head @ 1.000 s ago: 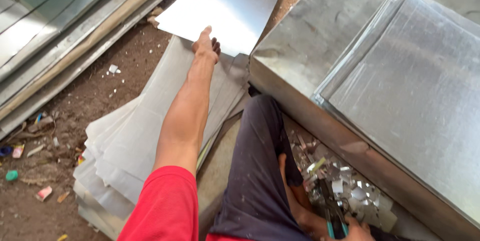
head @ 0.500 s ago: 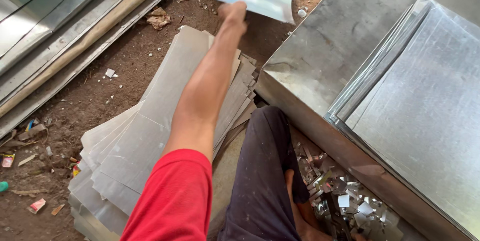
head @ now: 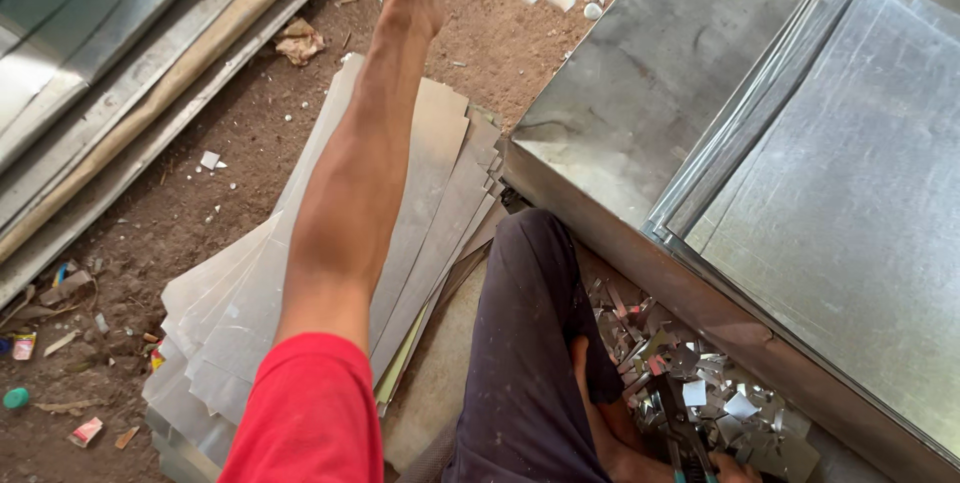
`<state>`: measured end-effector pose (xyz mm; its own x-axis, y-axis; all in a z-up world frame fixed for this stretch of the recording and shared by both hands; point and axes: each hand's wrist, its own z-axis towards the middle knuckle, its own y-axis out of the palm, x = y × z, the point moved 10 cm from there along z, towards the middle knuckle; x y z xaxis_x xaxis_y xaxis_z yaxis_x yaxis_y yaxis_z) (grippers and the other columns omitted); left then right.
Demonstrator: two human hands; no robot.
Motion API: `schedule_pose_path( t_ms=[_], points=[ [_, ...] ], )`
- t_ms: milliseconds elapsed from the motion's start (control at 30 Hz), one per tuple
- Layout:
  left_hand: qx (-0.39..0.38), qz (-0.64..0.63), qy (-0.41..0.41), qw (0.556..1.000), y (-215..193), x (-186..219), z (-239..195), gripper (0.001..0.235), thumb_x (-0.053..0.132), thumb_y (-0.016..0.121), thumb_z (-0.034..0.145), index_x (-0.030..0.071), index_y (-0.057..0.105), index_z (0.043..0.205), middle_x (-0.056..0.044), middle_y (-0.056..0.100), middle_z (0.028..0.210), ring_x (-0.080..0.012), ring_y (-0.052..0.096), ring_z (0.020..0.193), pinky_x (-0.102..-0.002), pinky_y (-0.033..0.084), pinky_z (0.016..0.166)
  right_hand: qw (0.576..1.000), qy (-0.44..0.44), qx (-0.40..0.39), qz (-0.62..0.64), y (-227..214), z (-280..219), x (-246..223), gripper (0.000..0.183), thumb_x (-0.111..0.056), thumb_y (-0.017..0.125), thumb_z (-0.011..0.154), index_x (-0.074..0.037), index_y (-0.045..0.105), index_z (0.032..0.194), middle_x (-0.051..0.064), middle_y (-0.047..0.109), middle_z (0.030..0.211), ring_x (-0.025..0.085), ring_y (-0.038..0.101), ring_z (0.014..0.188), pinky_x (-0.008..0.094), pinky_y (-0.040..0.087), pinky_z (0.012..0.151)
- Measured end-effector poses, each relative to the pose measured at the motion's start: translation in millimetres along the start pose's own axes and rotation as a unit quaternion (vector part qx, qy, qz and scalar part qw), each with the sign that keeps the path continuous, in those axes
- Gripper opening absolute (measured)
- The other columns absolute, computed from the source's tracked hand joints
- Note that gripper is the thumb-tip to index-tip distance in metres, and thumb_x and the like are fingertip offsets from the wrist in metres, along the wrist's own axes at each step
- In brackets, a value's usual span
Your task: The person cuts several rectangular metal sheets using metal shears while sitting on the floor.
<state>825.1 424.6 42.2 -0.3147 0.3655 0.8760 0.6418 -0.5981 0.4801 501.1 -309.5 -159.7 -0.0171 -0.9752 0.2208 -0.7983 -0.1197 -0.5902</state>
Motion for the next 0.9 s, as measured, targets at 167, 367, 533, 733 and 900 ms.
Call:
schedule_pose_path(
  t_ms=[167,367,533,733,900],
  points=[
    [0.037,0.293,0.178,0.939,7.9,28.1,-51.6,0.048,-0.002,0.068,0.084,-0.003,0.057,0.131,-0.014,0.069,0.113,-0.0142,0.071,0.094,-0.029,0.063,0.080,1.000,-0.016,0.022,0.016,-19.9,3.9,-21.0,0.093,-0.050,0.093,0.056,-0.014,0.057,0.133,0.017,0.063,0.121,0.033,0.065,0.113,0.041,0.054,0.097],
    [-0.366,0.454,0.164,0.796,138.7,-13.7,-254.4,0.035,0.000,0.057,0.095,0.007,0.068,0.127,-0.013,0.074,0.122,-0.0192,0.069,0.087,-0.029,0.060,0.070,0.998,0.021,0.022,0.054,-18.2,-43.5,2.3,0.088,-0.047,0.092,0.057,-0.013,0.059,0.130,0.016,0.065,0.118,0.032,0.067,0.110,0.040,0.055,0.095],
    [-0.442,0.488,0.385,0.647,210.7,7.8,-379.9,0.040,0.002,0.074,0.074,-0.004,0.067,0.113,-0.021,0.067,0.116,-0.0299,0.063,0.109,-0.044,0.052,0.094,0.973,-0.004,-0.048,0.225,-18.7,-62.3,13.6,0.061,-0.047,0.075,0.069,-0.006,0.072,0.113,0.016,0.075,0.097,0.027,0.075,0.086,0.037,0.058,0.080],
    [-0.449,0.563,0.251,0.646,223.7,-27.5,-388.4,0.026,-0.008,0.068,0.071,-0.005,0.064,0.096,-0.018,0.067,0.089,-0.0298,0.067,0.082,-0.041,0.058,0.075,0.818,-0.113,-0.097,0.556,31.4,-78.2,33.7,0.057,-0.033,0.065,0.071,0.005,0.065,0.113,0.018,0.076,0.082,0.022,0.067,0.058,0.035,0.055,0.058],
    [-0.454,0.554,0.139,0.684,204.7,-56.5,-384.5,0.013,-0.011,0.061,0.087,-0.007,0.062,0.100,-0.010,0.065,0.068,-0.0224,0.066,0.054,-0.036,0.055,0.046,0.608,-0.215,-0.147,0.750,60.8,-117.3,15.8,0.069,-0.009,0.063,0.059,0.002,0.059,0.127,0.019,0.068,0.077,0.022,0.064,0.057,0.035,0.052,0.055]
  ],
)
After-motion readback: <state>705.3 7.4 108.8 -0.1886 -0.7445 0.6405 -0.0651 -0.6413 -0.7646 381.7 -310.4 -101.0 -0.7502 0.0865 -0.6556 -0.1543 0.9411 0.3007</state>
